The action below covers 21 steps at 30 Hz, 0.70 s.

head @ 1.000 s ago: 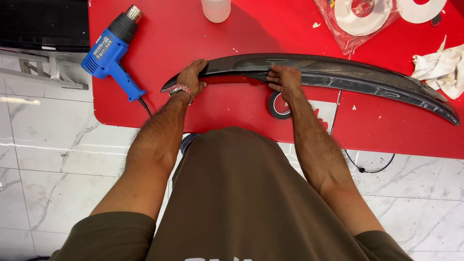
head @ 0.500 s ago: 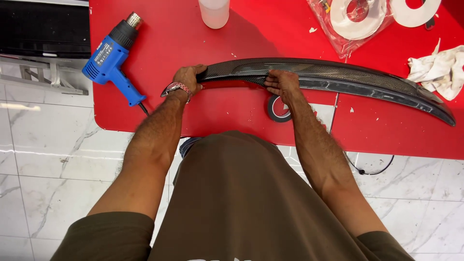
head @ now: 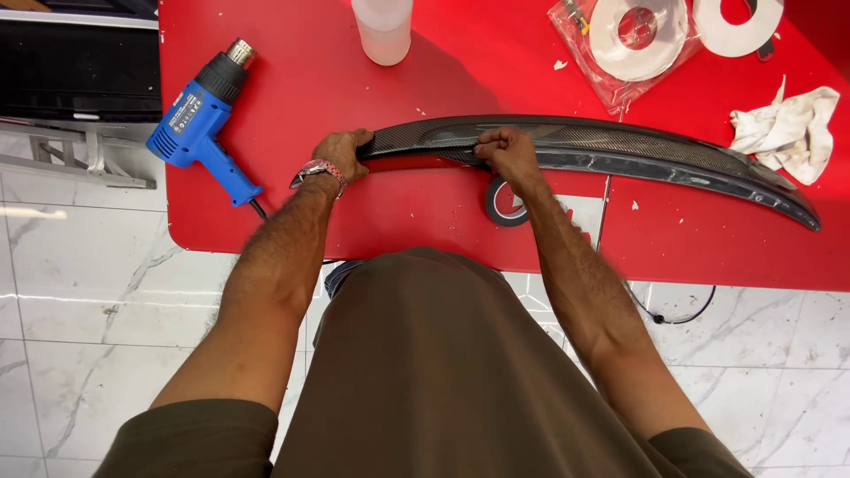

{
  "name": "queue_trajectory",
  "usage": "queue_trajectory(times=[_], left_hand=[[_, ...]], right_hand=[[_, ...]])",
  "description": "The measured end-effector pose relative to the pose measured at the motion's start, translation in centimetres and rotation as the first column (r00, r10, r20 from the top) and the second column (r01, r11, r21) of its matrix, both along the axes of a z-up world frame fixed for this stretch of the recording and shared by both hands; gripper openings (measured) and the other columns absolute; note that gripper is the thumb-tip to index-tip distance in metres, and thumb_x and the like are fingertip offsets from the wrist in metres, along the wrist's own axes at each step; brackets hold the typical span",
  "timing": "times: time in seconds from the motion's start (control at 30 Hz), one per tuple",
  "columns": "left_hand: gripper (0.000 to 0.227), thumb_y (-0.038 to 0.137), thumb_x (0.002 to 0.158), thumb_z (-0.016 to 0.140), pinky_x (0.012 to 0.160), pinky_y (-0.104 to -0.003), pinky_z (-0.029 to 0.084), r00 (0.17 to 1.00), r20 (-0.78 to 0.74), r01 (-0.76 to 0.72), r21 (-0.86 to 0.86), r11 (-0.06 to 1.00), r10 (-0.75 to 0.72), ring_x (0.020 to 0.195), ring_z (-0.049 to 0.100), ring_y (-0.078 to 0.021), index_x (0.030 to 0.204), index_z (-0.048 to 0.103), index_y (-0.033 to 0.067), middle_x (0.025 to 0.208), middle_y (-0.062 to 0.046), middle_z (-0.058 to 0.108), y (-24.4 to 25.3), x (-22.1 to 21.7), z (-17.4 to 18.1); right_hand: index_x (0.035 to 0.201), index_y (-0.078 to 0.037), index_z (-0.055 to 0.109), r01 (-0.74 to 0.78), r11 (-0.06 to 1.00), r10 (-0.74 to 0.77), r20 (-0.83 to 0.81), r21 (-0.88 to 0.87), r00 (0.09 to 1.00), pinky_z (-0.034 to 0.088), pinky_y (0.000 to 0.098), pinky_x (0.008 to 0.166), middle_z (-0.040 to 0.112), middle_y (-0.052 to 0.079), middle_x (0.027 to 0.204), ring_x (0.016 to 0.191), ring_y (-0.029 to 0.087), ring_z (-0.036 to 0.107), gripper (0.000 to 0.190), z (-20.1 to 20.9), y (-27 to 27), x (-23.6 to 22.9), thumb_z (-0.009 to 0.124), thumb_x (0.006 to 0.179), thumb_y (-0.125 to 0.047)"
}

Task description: The person applies black tape along the edge of a curved carbon fiber part on a red workbench. They smooth the tape with their fingers to ensure adhesion and alignment along the entire length of the part.

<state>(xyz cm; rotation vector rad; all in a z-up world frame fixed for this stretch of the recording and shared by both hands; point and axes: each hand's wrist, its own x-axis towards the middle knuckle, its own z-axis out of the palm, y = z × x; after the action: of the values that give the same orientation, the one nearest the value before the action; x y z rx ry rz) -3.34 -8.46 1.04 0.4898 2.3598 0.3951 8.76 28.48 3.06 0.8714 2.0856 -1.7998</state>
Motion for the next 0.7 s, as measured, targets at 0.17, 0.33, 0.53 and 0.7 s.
queue_trajectory(times=[0.17, 0.33, 0.53, 0.7], left_hand=[[0.082, 0.016, 0.085, 0.084, 0.126, -0.056, 0.050, 1.000, -0.004, -0.026, 0.013, 1.000, 0.026, 0.155, 0.053, -0.0329, 0.162, 0.061, 0.0344, 0.170, 0.003, 0.056, 0.1, 0.3, -1.1], [0.086, 0.014, 0.084, 0.085, 0.127, -0.057, 0.048, 0.999, 0.008, -0.037, 0.003, 0.999, 0.037, 0.157, 0.051, -0.0327, 0.164, 0.059, 0.0334, 0.171, 0.001, 0.054, 0.4, 0.5, -1.1], [0.086, 0.009, 0.086, 0.084, 0.128, -0.057, 0.047, 0.996, 0.016, -0.087, 0.020, 0.996, 0.087, 0.159, 0.048, -0.0341, 0.165, 0.059, 0.0325, 0.172, 0.000, 0.053, 0.4, 0.5, -4.6], [0.087, 0.003, 0.084, 0.080, 0.129, -0.055, 0.046, 0.993, 0.017, -0.117, 0.008, 0.993, 0.117, 0.159, 0.047, -0.0325, 0.164, 0.060, 0.0319, 0.172, 0.001, 0.053, 0.6, 0.7, -4.0]], right_hand=[[0.119, -0.010, 0.082, -0.109, 0.925, 0.176, -0.157, 0.365, 0.972, 0.065, 0.0334, 0.080, 0.083, 0.007, 0.098, 0.086, 0.016, 0.081, 0.041, 4.2, -1.0, 2.6, 0.093, 0.079, -0.017], [0.112, -0.013, 0.083, -0.253, 0.603, 0.362, 0.023, 0.757, 0.932, 0.058, 0.0550, 0.099, 0.074, 0.007, 0.104, 0.108, 0.034, 0.073, 0.046, 2.5, -1.3, 4.9, 0.098, 0.074, -0.034], [0.125, -0.016, 0.074, -0.403, 0.604, 0.402, 0.174, 0.687, 0.899, 0.034, 0.0602, 0.125, 0.080, 0.001, 0.099, 0.121, 0.029, 0.069, 0.045, -0.1, -1.4, 5.6, 0.080, 0.081, -0.021], [0.115, -0.016, 0.072, -0.412, 0.650, 0.429, 0.140, 0.638, 0.892, 0.029, 0.0602, 0.126, 0.083, 0.009, 0.092, 0.110, 0.034, 0.077, 0.025, -1.8, -1.5, 5.3, 0.060, 0.094, -0.010]])
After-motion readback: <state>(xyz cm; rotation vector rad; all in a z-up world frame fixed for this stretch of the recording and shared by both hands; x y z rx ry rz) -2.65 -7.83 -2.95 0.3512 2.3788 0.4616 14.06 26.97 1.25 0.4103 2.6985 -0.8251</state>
